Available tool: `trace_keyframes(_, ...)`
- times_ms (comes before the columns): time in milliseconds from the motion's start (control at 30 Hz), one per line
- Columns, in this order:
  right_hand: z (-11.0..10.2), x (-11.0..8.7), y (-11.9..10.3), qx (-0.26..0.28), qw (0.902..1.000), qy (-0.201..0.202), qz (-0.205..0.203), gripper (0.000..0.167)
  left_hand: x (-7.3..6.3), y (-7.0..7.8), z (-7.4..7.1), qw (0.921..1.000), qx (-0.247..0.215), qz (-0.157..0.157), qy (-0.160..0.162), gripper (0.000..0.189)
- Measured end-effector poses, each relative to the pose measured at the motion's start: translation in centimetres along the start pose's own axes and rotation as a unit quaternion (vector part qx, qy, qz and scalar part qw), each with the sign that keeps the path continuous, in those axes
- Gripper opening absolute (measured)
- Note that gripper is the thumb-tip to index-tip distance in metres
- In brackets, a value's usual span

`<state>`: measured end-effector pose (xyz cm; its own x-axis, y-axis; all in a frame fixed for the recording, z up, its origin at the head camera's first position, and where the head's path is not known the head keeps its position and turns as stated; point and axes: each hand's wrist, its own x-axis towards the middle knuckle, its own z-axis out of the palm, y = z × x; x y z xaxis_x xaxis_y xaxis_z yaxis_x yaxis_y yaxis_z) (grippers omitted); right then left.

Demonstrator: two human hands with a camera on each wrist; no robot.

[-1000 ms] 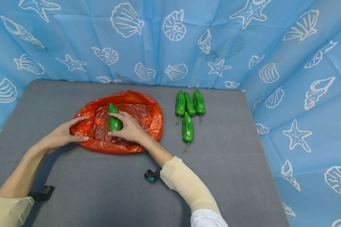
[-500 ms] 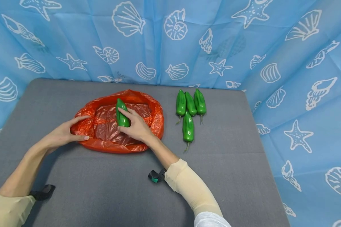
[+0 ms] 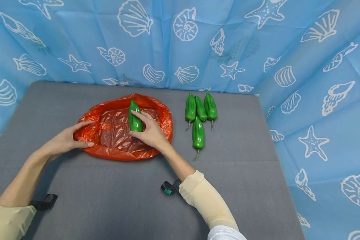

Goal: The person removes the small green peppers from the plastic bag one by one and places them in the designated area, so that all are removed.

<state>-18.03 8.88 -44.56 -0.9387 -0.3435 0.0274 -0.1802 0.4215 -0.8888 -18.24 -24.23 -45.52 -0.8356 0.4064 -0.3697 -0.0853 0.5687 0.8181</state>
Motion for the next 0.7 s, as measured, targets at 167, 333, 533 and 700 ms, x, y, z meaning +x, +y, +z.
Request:
trace_keyframes(167,-0.6,-0.6,0.1,0.008,0.9997,0.003,0.021,0.075,0.0,0.2,-0.1,1.0,0.001,0.004,-0.004,0.092)
trace_keyframes(333,-1.3,-1.0,0.6,0.02,0.9994,0.009,0.028,0.073,0.1,0.3,-0.2,1.0,0.002,-0.003,-0.005,0.092)
trace_keyframes(533,-1.9,-1.5,1.3,0.027,0.9993,0.012,0.022,0.072,0.1,0.3,-0.2,0.9999,0.003,-0.014,-0.005,0.094)
trace_keyframes(700,-2.6,-2.0,1.6,0.034,0.999,0.017,0.026,0.073,0.1,0.3,-0.1,0.9998,0.005,-0.018,-0.003,0.095)
